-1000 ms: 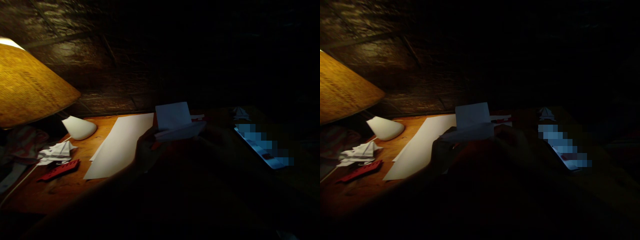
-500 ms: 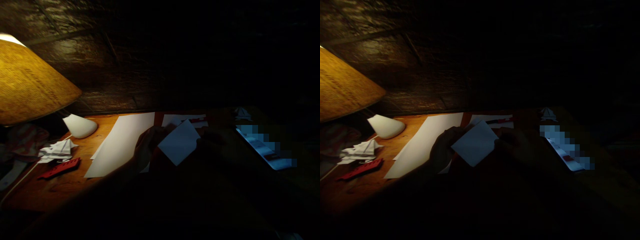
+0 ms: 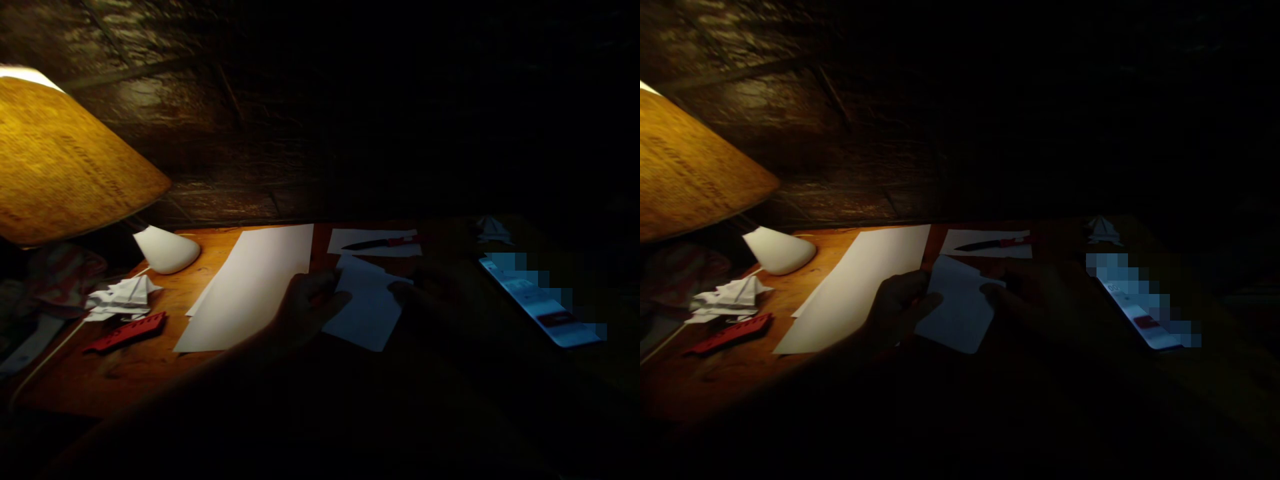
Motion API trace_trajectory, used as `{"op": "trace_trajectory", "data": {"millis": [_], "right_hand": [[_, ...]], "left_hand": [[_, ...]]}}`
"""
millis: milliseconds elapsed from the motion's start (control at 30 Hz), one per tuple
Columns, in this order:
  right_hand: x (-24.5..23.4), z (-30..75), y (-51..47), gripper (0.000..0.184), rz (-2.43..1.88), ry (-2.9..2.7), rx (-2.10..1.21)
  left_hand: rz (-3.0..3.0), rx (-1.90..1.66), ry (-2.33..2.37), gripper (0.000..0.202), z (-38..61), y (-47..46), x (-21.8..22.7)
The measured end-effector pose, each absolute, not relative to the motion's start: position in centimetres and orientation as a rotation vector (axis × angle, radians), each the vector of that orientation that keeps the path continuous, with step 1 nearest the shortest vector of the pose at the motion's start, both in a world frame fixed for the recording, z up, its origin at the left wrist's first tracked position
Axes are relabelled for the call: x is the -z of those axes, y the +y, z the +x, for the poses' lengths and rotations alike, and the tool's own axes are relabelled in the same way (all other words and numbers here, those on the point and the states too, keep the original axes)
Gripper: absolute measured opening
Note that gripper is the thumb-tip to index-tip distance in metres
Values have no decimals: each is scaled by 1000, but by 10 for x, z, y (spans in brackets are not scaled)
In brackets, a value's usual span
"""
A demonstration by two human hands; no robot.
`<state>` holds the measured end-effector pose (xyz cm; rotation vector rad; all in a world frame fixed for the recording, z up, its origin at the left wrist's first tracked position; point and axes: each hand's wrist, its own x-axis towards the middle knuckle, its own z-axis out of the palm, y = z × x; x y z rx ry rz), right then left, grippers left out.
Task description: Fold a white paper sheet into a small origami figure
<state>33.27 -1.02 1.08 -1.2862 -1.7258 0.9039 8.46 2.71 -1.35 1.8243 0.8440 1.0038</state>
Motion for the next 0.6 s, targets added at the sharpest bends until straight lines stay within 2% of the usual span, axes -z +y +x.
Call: {"op": "trace_trajectory", "data": {"millis": [33, 133, 200, 367, 433, 533, 600], "right_hand": [[-10, 333, -10, 15, -1268, -1698, -922], [-10, 333, -10, 15, -1205, -1716, -950], [-10, 333, -10, 12, -1156, -1775, -921], [-1, 329, -11, 15, -1184, -1726, -863], [4, 326, -11, 16, -1213, -1622, -869], [10, 324, -10, 38, -1215, -1475, -999], [13, 323, -8, 44, -1181, -1396, -1182]], "left_hand": [[1767, -1025, 809, 15, 85, 27, 14], [1539, -1096, 732, 47, 87, 27, 15], [1445, -1092, 738, 56, 88, 28, 14], [1434, -901, 868, 25, 88, 31, 10], [1449, -910, 888, 21, 88, 31, 11], [1467, -949, 908, 20, 89, 31, 16], [1474, -975, 913, 20, 89, 32, 20]]}}
